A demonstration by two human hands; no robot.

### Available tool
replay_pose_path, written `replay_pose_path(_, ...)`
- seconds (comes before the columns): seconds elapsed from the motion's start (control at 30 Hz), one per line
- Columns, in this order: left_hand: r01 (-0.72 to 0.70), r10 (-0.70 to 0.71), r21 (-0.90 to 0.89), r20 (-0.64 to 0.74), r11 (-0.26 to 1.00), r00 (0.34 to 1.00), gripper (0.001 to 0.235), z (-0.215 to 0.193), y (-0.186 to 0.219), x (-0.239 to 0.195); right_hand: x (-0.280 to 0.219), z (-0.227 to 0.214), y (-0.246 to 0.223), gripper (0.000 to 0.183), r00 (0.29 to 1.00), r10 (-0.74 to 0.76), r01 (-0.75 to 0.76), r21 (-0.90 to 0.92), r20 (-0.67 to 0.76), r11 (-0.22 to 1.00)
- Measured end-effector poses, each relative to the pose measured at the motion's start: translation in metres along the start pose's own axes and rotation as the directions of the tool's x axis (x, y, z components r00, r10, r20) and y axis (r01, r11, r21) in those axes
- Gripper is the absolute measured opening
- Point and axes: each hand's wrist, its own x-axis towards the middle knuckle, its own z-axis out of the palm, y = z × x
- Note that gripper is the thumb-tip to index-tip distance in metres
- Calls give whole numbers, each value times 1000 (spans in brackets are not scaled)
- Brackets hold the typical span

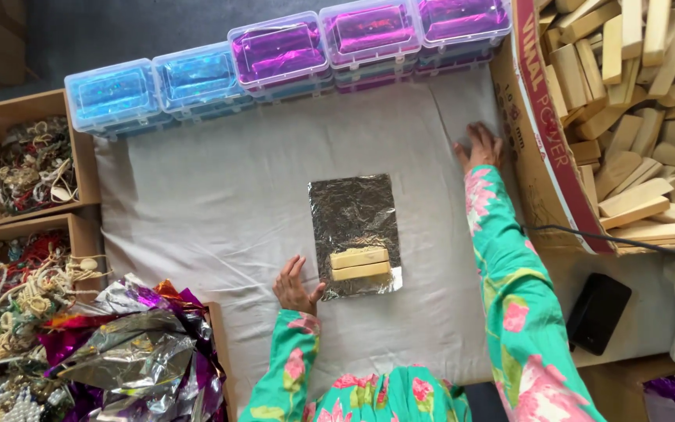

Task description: The person wraps small wooden blocks in metallic foil. They place the blocks on the foil, fold the edges to enclose them, and then wipe the blocks with a cloth. The process is repeated for multiple blocks.

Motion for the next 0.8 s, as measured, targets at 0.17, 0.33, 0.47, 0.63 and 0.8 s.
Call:
replay_pose_path(0.17, -2, 2, -9, -4, 1000, 1000, 77, -1, 1, 2, 3, -5, -5, 50, 996, 82, -83, 75, 16, 994)
replay_pose_path(0.33, -4, 4, -1, -12, 1000, 1000, 77, -2, 2, 2, 13, -15, -18, 56, 997, 77, -75, 109, -12, 991)
replay_pose_path(0.47, -8, 8, -14, 4, 1000, 1000, 76, -2, 3, 4, 24, 1, -3, 66, 998, 59, -57, 59, -27, 997)
replay_pose_path(0.63, -8, 8, 5, 4, 1000, 1000, 75, -3, 1, 4, 34, 38, 45, 54, 998, -58, 58, -6, -26, 998)
replay_pose_path(0.8, -23, 23, 5, 9, 1000, 1000, 74, 0, -2, 0, 27, 23, 29, 30, 998, -45, 45, 3, -36, 999)
